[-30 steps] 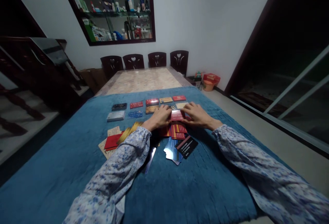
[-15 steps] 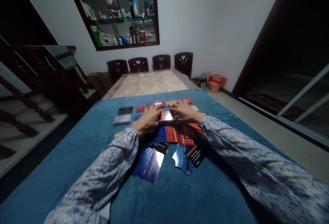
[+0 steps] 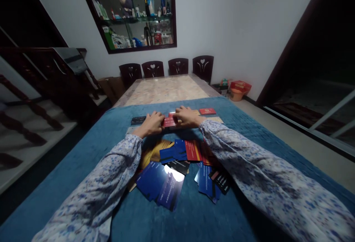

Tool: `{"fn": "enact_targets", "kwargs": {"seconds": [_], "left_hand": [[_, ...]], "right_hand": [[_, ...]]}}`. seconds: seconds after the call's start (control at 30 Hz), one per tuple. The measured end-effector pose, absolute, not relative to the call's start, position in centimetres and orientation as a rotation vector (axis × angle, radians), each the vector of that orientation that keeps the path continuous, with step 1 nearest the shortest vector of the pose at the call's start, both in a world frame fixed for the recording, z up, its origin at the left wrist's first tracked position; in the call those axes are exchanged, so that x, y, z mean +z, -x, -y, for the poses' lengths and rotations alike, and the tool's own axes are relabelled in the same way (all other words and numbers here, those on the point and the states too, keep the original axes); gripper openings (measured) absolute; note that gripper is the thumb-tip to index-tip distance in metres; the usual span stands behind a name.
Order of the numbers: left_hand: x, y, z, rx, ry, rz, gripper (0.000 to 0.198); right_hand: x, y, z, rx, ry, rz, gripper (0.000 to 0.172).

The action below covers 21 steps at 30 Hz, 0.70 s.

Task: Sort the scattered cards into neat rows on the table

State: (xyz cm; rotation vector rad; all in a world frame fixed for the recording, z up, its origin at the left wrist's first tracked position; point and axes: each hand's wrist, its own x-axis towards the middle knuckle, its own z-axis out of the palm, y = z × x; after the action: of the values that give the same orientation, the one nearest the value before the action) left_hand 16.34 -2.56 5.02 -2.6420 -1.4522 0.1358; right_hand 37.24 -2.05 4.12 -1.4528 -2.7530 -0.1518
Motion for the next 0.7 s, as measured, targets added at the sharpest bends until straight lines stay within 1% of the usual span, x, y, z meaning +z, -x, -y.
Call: {"fn": "enact_targets", "kwargs": {"seconds": [0.2,0.37,0.7], "left_hand": [[4.8,-14.8,0.9,0.155,2.593,1.508,0.031],[4.6,-13.7,-0.8,0.191,2.571,1.551,0.034],[3.9,-12.8,-3.2,0.270,2.526,1.614,0.035]], "right_hand": [[4.0,-35.1,-0.2,-0.163,1.470,2.794,0.038],[4.1,-33.4,-1.9,-0.151,1.484,2.803,0.037],[3.9,-31.4,-4.1,-0.072,1.529,2.819,0.037]]}}
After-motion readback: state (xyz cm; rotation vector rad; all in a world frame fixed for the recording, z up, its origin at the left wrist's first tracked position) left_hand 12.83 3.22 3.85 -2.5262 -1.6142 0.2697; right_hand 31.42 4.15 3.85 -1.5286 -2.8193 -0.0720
